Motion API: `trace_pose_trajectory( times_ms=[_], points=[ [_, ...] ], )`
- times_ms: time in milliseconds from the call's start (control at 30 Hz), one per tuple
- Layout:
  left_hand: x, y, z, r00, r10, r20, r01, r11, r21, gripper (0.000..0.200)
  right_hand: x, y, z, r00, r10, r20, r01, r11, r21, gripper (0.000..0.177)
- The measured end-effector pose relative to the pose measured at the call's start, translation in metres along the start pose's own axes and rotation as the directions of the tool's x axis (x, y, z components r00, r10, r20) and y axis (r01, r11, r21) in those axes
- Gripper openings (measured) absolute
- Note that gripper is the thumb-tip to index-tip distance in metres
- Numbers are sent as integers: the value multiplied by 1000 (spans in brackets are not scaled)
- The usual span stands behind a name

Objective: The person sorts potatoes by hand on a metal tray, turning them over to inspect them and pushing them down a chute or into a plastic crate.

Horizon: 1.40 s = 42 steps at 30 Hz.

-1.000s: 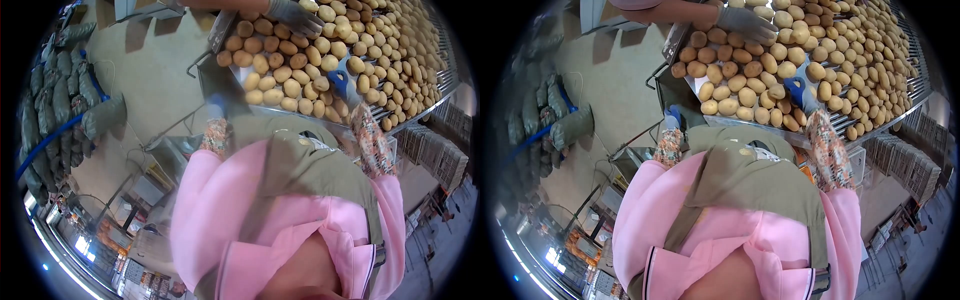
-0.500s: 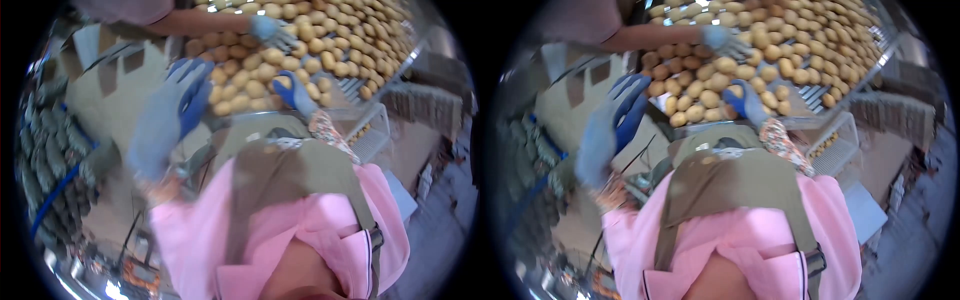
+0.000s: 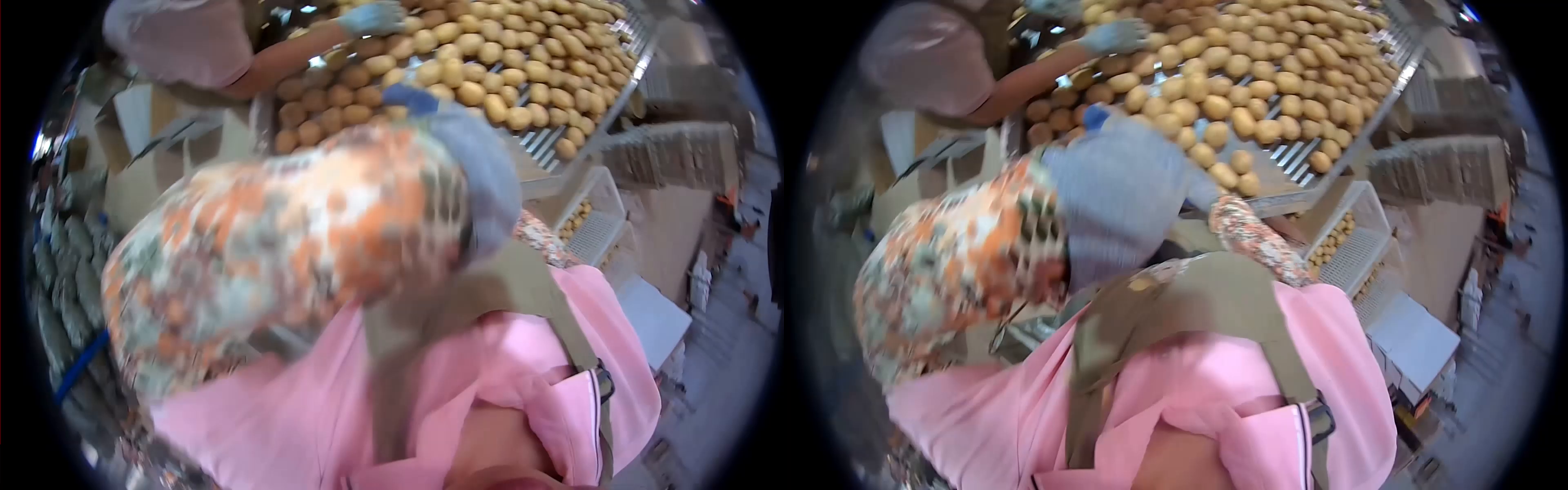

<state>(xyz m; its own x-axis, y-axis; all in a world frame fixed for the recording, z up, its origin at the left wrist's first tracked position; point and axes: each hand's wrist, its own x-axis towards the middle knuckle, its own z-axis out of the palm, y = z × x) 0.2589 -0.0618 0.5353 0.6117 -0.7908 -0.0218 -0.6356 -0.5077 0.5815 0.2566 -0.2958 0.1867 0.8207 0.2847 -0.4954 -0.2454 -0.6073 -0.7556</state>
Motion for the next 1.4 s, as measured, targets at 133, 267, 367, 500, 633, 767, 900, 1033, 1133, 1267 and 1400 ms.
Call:
trace_pose_trajectory(
  times_ms=[133, 267, 367, 500, 633, 767, 900, 1033, 1133, 1267, 1400],
  points=[
    [5, 22, -10, 998, -26, -55, 12, 972, -236, 47, 21, 44, 3, 956, -166, -241, 118, 972, -201, 39],
    [1, 43, -14, 997, -72, -37, 49, 900, -433, 51, 2, 18, -3, 992, -63, -108, 50, 991, -120, 56],
    [3, 51, -17, 994, -112, -11, 88, 841, -534, 54, 14, 24, -9, 997, -58, 50, 57, 998, 22, 51],
    [-1, 49, -13, 987, -160, -14, 120, 789, -602, 56, 14, 36, -7, 994, -91, 53, 76, 971, 227, 59],
    [-5, 38, -2, 976, -208, -63, 126, 778, -616, 56, 14, 31, -14, 991, -136, 1, 136, 991, -1, 59],
    [-10, 22, 10, 950, -281, -133, 138, 765, -629, 56, 10, 27, -17, 990, -129, 53, 126, 990, 57, 57],
    [-18, 1, 21, 909, -367, -197, 163, 749, -642, 56, 6, 28, -23, 983, -117, 139, 91, 979, 184, 56],
    [-25, -15, 32, 871, -420, -254, 173, 747, -642, 55, 26, 56, -6, 953, -296, -61, 295, 955, -12, 53],
    [-25, -17, 36, 884, -402, -238, 171, 752, -637, 55, 4, 35, -21, 972, -231, 42, 225, 967, 115, 47],
    [-16, 13, 57, 969, -195, -150, 63, 786, -615, 55, 10, 66, -14, 982, -178, 62, 173, 982, 81, 48],
    [7, 26, 81, 990, 80, -120, -139, 749, -647, 55, -7, 39, -26, 980, -104, 170, 95, 994, 57, 54]
  ],
)
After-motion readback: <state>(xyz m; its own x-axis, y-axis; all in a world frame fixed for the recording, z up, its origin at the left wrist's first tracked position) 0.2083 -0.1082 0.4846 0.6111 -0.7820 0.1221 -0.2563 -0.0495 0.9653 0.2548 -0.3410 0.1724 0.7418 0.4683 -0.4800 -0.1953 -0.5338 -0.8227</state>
